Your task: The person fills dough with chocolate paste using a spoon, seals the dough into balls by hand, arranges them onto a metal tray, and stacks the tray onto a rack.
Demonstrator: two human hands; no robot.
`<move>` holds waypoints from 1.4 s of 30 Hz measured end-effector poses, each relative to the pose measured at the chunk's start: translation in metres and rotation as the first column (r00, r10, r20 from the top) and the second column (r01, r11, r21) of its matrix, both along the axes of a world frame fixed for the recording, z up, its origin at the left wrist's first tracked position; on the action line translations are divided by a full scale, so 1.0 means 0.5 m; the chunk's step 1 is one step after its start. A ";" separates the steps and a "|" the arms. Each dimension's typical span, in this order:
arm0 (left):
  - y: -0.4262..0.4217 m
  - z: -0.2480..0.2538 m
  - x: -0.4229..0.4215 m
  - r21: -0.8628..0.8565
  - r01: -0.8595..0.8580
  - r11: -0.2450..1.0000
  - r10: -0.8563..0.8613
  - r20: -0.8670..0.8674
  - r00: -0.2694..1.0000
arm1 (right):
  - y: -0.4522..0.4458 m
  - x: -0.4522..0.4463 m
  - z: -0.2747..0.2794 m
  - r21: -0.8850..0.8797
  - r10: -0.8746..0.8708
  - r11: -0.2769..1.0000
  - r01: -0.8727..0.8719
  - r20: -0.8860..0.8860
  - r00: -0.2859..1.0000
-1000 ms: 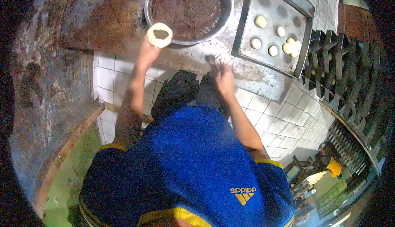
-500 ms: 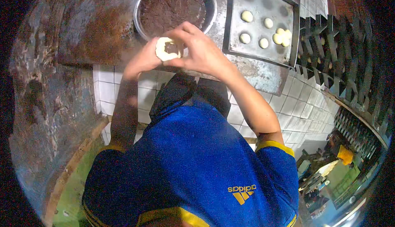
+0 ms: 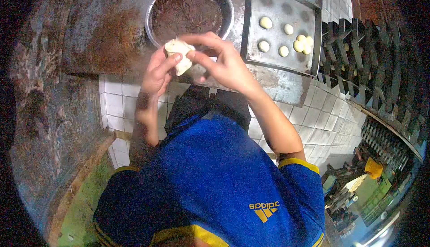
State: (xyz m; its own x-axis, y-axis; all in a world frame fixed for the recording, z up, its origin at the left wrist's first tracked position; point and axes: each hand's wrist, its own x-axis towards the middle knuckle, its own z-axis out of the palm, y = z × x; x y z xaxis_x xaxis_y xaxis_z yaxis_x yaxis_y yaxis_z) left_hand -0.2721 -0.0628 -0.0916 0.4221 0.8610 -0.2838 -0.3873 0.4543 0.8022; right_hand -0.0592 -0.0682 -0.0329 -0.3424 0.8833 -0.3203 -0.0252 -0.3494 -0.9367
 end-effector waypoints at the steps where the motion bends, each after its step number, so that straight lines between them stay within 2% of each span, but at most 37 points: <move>1: 0.004 0.002 0.005 0.005 0.000 1.000 0.000 0.000 1.000 | -0.001 0.000 0.015 0.005 0.000 1.000 0.000 0.000 1.000; 2: 0.005 0.003 0.009 0.016 -0.007 1.000 0.007 -0.015 1.000 | -0.005 -0.001 0.027 0.246 -0.025 0.969 -0.030 0.217 0.976; 5: 0.007 0.018 0.033 0.034 -0.006 0.999 0.006 -0.020 1.000 | 0.000 0.003 0.032 0.605 -0.180 0.766 -0.217 0.526 0.831; 7: 0.010 0.034 0.045 0.004 0.090 0.996 -0.090 -0.015 0.996 | 0.020 0.015 0.037 0.655 -0.102 0.624 -0.427 0.609 0.787; 8: 0.014 0.039 0.047 0.008 0.092 0.996 -0.092 -0.020 0.996 | 0.028 0.021 0.038 0.711 -0.153 0.608 -0.352 0.540 0.827; 9: 0.020 0.043 0.044 -0.038 0.108 0.993 -0.107 0.034 0.994 | 0.032 0.034 0.041 0.717 -0.156 0.603 -0.350 0.536 0.830; 11: 0.029 0.050 0.050 -0.133 0.150 0.980 -0.130 0.144 0.981 | 0.037 0.070 0.046 0.592 -0.115 0.792 -0.149 0.384 0.916; 12: 0.029 0.052 0.063 -0.099 0.167 0.981 -0.144 0.206 0.968 | 0.033 0.075 0.050 0.605 -0.180 0.796 -0.033 0.289 0.940; 15: 0.022 0.056 0.115 -0.067 0.139 0.988 -0.118 0.254 0.960 | 0.035 0.126 0.040 0.591 -0.210 0.807 0.002 0.284 0.936; 16: 0.023 0.055 0.131 -0.008 0.128 0.992 -0.127 0.088 0.988 | 0.040 0.149 0.034 0.597 -0.166 0.801 -0.045 0.293 0.942; 17: 0.025 0.057 0.152 -0.005 0.132 0.991 -0.131 0.087 0.988 | 0.038 0.163 0.034 0.599 -0.170 0.799 -0.041 0.291 0.941; 19: 0.033 0.075 0.206 0.016 -0.021 1.000 0.021 -0.014 1.000 | 0.034 0.181 0.057 0.462 -0.170 0.881 0.107 0.097 0.981; 20: 0.038 0.090 0.228 0.012 -0.032 0.999 0.032 -0.024 0.999 | 0.035 0.198 0.071 0.498 -0.194 0.864 0.079 0.183 0.964; 21: 0.040 0.085 0.249 0.013 -0.030 0.999 0.030 -0.026 0.999 | 0.036 0.213 0.074 0.498 -0.197 0.863 0.082 0.181 0.964; 22: 0.043 0.074 0.269 0.027 -0.033 0.999 0.033 -0.021 0.999 | 0.040 0.226 0.076 0.622 -0.237 0.781 -0.045 0.363 0.901; 24: 0.046 0.086 0.312 -0.017 -0.031 0.999 0.030 -0.051 0.998 | 0.047 0.256 0.069 0.683 -0.240 0.702 -0.202 0.494 0.836; 25: 0.053 0.086 0.320 -0.015 -0.026 1.000 0.025 -0.052 0.998 | 0.054 0.275 0.058 0.685 -0.245 0.701 -0.198 0.493 0.835; 27: 0.071 0.091 0.328 -0.185 0.060 0.981 -0.049 0.063 0.997 | 0.065 0.310 0.031 0.657 -0.173 0.737 -0.160 0.411 0.895; 28: 0.073 0.096 0.352 -0.182 -0.015 0.983 0.026 0.059 0.998 | 0.068 0.323 0.018 0.675 -0.221 0.732 -0.091 0.361 0.906; 29: 0.077 0.107 0.369 -0.179 -0.018 0.984 0.029 0.056 0.998 | 0.068 0.334 -0.001 0.678 -0.220 0.729 -0.090 0.358 0.908; 30: 0.082 0.119 0.385 -0.109 -0.077 0.991 0.081 0.036 0.996 | 0.067 0.342 -0.013 0.487 -0.224 0.864 0.126 0.148 0.963; 31: 0.088 0.132 0.403 -0.038 -0.134 0.990 0.134 0.021 0.991 | 0.067 0.352 -0.021 0.220 -0.277 0.933 0.284 -0.060 0.959; 32: 0.097 0.150 0.422 0.101 -0.146 0.984 0.157 -0.114 0.981 | 0.062 0.362 -0.024 -0.043 -0.318 0.947 0.318 -0.259 0.912; 33: 0.111 0.140 0.434 0.104 -0.147 0.984 0.158 -0.113 0.981 | 0.056 0.375 -0.024 -0.040 -0.317 0.947 0.318 -0.259 0.913; 34: 0.132 0.134 0.446 0.320 -0.085 0.944 0.167 -0.238 0.957 | 0.049 0.388 -0.028 -0.217 -0.340 0.938 0.269 -0.440 0.831; 35: 0.133 0.133 0.461 0.375 -0.066 0.925 0.187 -0.295 0.937 | 0.041 0.401 -0.029 -0.376 -0.384 0.909 0.178 -0.591 0.710; 37: 0.139 0.176 0.523 0.430 -0.049 0.901 0.215 -0.345 0.914 | 0.032 0.413 -0.015 -0.406 -0.399 0.903 0.141 -0.670 0.626; 38: 0.141 0.191 0.563 0.421 -0.088 0.903 0.208 -0.247 0.947 | 0.023 0.412 -0.014 -0.349 -0.398 0.915 0.204 -0.694 0.600; 39: 0.146 0.195 0.592 0.408 -0.126 0.904 0.200 -0.143 0.969 | 0.017 0.409 -0.019 -0.281 -0.412 0.910 0.306 -0.700 0.583; 40: 0.160 0.197 0.604 0.490 0.081 0.868 0.072 -0.284 0.956 | 0.018 0.409 -0.032 -0.198 -0.452 0.869 0.453 -0.688 0.567; 41: 0.145 0.208 0.644 0.350 0.042 0.936 -0.015 -0.080 0.997 | 0.022 0.408 -0.048 -0.096 -0.512 0.784 0.614 -0.659 0.550; 42: 0.139 0.192 0.678 0.366 0.027 0.930 -0.015 -0.036 0.999 | 0.027 0.412 -0.060 -0.022 -0.573 0.691 0.723 -0.626 0.528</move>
State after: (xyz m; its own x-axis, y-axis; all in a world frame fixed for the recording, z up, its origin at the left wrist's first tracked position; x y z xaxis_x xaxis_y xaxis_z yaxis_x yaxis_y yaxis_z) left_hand 0.0669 0.0067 0.0042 0.4369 0.8988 0.0357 -0.3524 0.1346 0.9261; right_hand 0.1469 -0.0547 -0.0629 0.3151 0.9475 -0.0549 -0.6829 0.1862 -0.7064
